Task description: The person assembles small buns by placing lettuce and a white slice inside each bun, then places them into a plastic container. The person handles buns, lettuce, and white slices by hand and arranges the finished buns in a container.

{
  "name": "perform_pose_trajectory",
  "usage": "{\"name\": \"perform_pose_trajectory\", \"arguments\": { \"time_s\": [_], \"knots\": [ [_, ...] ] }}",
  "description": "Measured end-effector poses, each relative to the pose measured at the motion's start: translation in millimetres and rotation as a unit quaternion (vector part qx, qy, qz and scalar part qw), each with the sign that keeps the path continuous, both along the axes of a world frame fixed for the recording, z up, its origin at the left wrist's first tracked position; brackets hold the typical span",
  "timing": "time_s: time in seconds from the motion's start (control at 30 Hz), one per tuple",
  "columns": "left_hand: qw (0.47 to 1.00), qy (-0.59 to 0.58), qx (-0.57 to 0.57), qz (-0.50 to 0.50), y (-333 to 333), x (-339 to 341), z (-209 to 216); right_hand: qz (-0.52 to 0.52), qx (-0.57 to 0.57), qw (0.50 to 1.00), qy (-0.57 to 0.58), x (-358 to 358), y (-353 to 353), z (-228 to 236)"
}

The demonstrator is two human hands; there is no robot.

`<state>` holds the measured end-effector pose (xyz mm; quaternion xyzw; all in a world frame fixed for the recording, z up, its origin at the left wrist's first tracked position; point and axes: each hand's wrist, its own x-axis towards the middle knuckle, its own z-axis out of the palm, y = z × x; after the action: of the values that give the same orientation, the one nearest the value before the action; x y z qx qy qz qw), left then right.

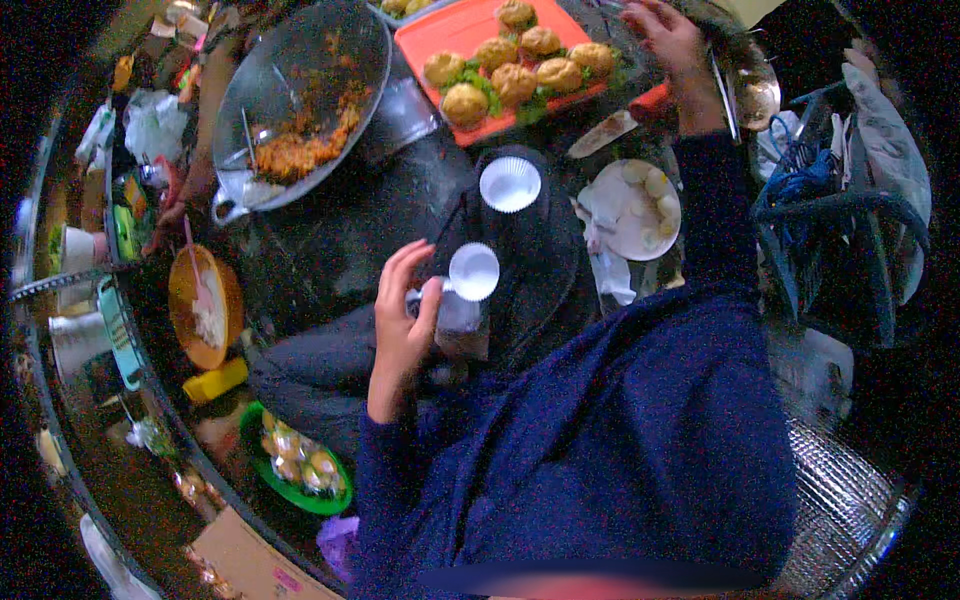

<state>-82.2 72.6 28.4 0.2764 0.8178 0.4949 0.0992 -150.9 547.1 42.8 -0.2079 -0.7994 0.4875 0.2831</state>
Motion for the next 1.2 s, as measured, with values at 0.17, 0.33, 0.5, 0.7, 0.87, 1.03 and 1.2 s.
{"name": "perform_pose_trajectory", "arguments": {
  "time_s": [0.17, 0.33, 0.5, 0.7, 0.87, 1.03, 1.2],
  "knots": [
    [0.979, 0.150, -0.101, -0.093, 24.5, -18.2, -24.6, 0.083, 0.033, 0.995, 0.050, 112.7, -104.6, -5.7],
    [0.968, 0.117, -0.182, -0.124, 31.3, -29.0, -34.4, -0.013, -0.019, 0.988, -0.150, 198.3, -156.9, -51.9],
    [0.964, 0.116, -0.194, -0.139, 35.0, -34.6, -31.9, -0.073, 0.041, 0.969, -0.231, 241.9, -139.3, -74.8],
    [0.963, 0.132, -0.194, -0.133, 38.5, -31.7, -33.3, -0.143, 0.208, 0.921, -0.297, 255.0, -86.1, -94.1],
    [0.966, 0.125, -0.199, -0.107, 37.1, -35.9, -28.6, -0.132, 0.180, 0.901, -0.371, 252.9, -82.9, -109.7],
    [0.972, 0.125, -0.176, -0.092, 38.9, -38.0, -28.9, -0.118, 0.175, 0.911, -0.353, 231.1, -81.2, -125.6],
    [0.983, 0.076, -0.141, -0.086, 40.6, -31.8, -29.1, -0.109, 0.200, 0.855, -0.465, 226.9, -94.4, -136.4]
  ]
}}
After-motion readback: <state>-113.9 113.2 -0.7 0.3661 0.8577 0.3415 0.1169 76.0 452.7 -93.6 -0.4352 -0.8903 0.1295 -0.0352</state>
